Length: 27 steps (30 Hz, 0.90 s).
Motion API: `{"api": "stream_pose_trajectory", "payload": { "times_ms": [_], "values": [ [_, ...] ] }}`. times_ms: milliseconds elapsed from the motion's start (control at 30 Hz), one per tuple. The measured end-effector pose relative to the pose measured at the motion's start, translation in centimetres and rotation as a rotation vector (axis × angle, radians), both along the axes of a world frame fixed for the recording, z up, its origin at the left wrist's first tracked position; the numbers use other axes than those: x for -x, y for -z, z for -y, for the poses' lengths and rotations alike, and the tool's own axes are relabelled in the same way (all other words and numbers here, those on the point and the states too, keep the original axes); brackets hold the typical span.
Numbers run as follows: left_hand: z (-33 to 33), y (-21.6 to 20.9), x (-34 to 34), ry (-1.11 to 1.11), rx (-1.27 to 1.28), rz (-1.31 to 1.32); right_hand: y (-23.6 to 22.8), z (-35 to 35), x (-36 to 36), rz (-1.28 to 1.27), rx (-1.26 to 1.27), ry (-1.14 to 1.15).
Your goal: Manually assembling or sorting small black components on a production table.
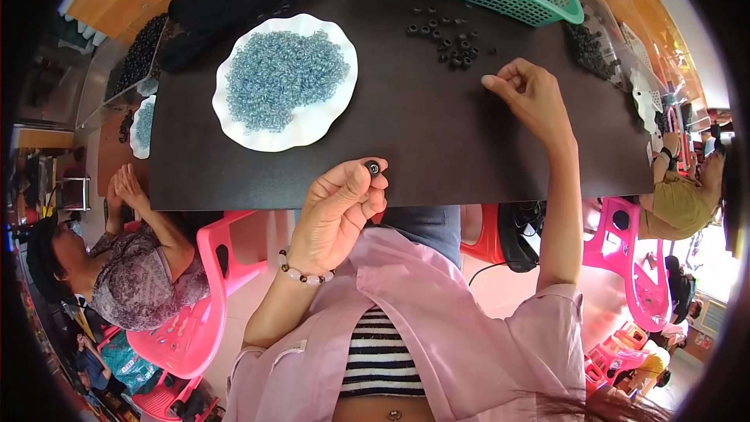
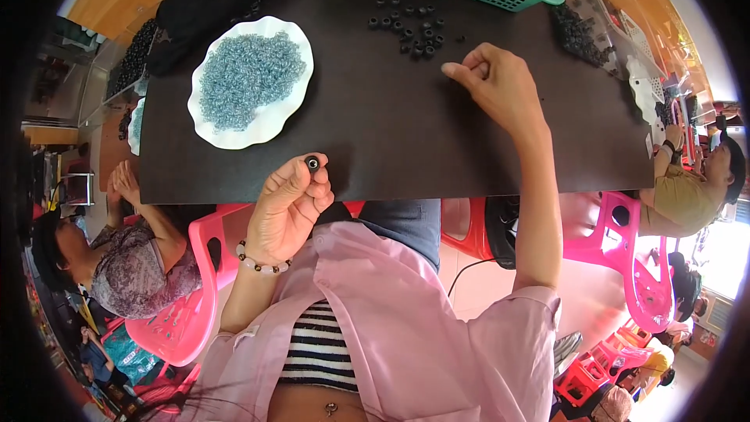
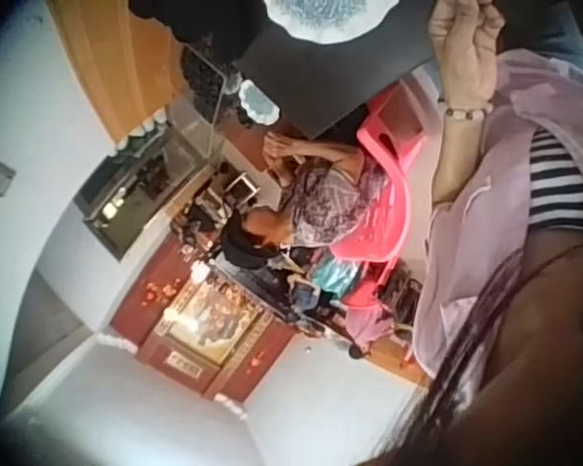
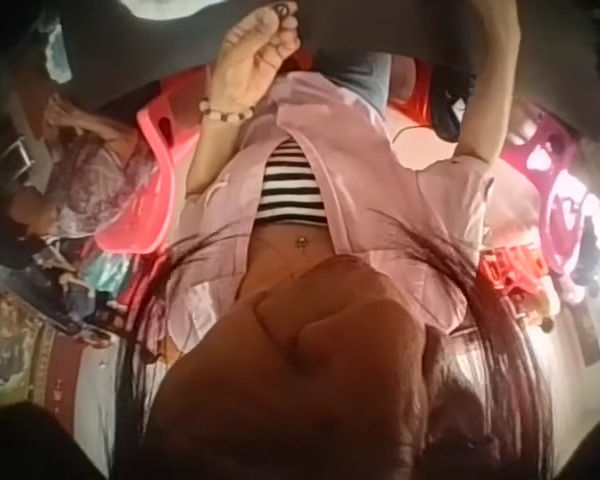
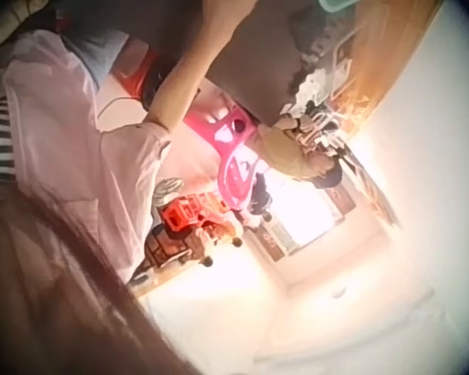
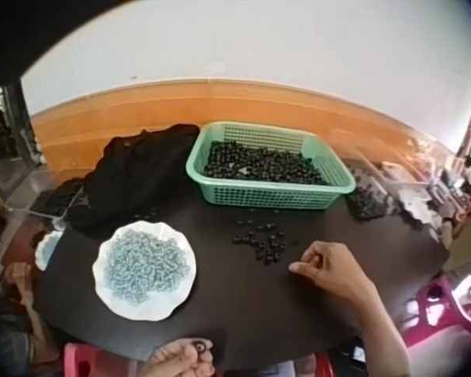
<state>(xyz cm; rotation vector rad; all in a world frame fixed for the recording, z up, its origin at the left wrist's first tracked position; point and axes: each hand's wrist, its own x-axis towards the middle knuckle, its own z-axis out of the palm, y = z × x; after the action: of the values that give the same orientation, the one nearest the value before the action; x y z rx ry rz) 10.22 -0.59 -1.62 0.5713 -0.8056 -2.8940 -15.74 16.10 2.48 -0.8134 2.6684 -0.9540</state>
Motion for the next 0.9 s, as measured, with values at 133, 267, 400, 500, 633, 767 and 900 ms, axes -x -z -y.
{"api": "stream_pose_trajectory", "payload": {
  "times_ms": [133, 267, 400, 500, 633, 767, 900],
  "values": [
    [-0.1, -0.1, 0.0, -0.016, 0.002, 0.023, 0.5, 0.2, 0.3, -0.065, -0.113, -0.063],
    [-0.1, -0.2, 0.0, -0.015, 0.001, 0.029, 0.5, -0.5, 0.3, 0.045, 0.029, -0.119],
    [0.1, 0.0, -0.1, -0.024, -0.024, 0.012, -0.1, -1.1, -1.4, 0.394, 0.309, -0.074],
    [0.1, 0.2, -0.1, -0.023, -0.025, 0.013, 0.2, -1.5, -2.9, 0.577, 0.493, -0.061],
    [-0.1, -0.1, -0.1, -0.043, -0.040, 0.018, 0.9, -0.8, -5.9, 0.705, 0.647, -0.068],
    [-0.4, -0.4, -0.3, -0.043, -0.045, 0.015, 1.1, 0.3, -9.3, 0.808, 0.775, -0.083],
    [-0.6, -0.5, -0.4, -0.025, -0.069, -0.009, 1.2, 1.0, -11.5, 0.898, 0.890, -0.076]
  ]
}}
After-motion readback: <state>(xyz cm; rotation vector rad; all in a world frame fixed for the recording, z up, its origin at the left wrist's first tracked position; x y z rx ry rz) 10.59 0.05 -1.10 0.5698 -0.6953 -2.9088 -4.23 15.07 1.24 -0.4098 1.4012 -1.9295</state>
